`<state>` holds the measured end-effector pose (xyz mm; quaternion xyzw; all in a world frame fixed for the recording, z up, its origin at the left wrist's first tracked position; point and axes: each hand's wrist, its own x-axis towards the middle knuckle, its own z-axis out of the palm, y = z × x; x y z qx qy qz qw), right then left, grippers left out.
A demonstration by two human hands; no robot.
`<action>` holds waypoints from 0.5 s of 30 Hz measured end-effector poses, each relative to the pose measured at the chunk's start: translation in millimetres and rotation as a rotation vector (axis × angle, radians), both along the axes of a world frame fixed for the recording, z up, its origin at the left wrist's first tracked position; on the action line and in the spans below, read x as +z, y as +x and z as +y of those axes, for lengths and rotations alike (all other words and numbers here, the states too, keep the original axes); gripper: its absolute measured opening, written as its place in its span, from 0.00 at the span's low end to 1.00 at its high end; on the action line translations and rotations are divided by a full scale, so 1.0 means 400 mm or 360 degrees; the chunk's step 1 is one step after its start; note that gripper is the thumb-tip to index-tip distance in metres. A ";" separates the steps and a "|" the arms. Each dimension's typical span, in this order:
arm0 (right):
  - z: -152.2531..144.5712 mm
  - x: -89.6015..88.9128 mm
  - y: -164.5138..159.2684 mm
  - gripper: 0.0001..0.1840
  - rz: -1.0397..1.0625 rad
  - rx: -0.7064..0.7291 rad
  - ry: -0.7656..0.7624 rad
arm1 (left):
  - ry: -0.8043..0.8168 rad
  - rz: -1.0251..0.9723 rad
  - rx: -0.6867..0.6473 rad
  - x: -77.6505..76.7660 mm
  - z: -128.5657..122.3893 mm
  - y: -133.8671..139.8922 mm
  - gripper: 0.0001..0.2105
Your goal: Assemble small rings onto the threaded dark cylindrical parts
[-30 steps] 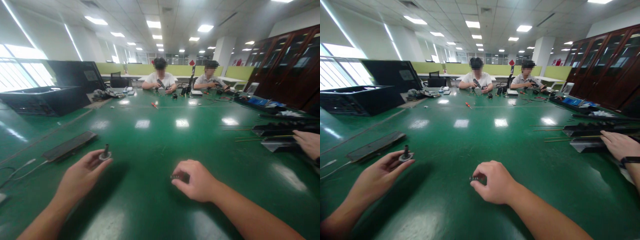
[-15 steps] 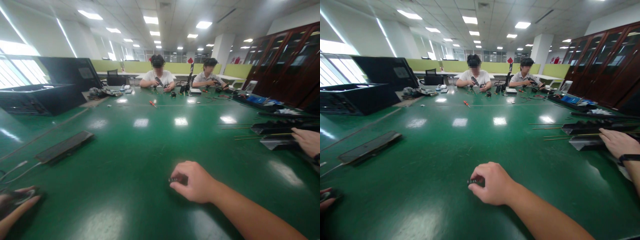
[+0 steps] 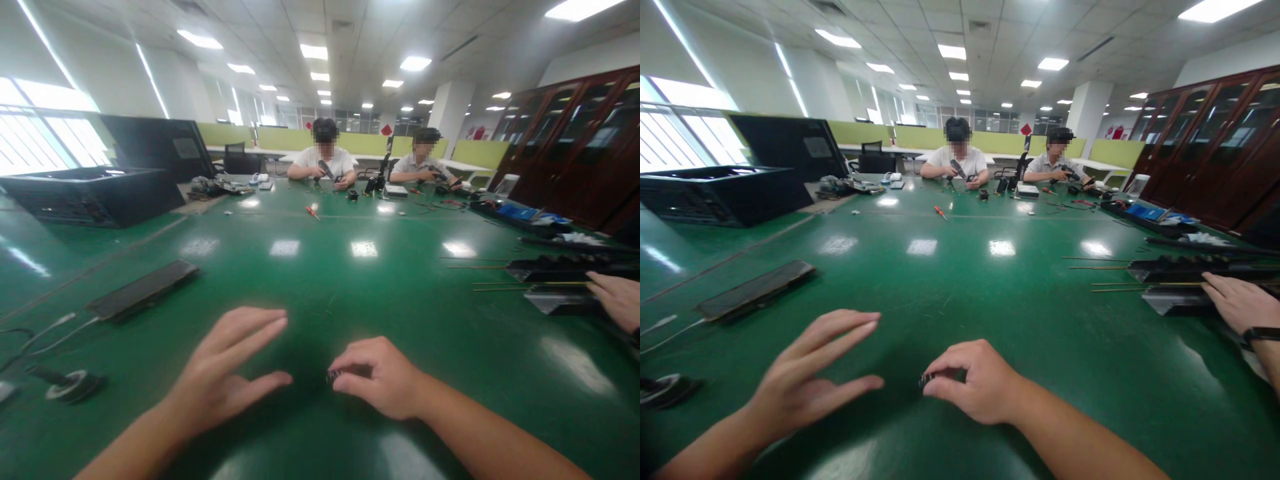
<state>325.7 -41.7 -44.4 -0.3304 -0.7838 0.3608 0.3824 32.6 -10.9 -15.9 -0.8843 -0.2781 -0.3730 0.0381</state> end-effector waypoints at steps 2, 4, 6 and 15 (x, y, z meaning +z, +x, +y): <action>0.003 -0.002 0.004 0.12 0.0019 0.0014 0.0015 | -0.0068 0.0048 -0.0321 -0.002 0.012 0.093 0.31; 0.007 -0.005 0.012 0.15 0.0071 0.0023 -0.0067 | -0.0114 -0.0038 -0.0581 -0.007 0.011 0.160 0.24; 0.009 -0.008 0.020 0.17 0.0150 0.0020 -0.0206 | -0.0212 -0.0194 -0.0692 -0.016 0.000 0.202 0.21; 0.015 -0.035 0.020 0.22 0.0556 0.0233 -0.0865 | -0.0536 -0.0475 -0.0551 -0.026 -0.031 0.204 0.17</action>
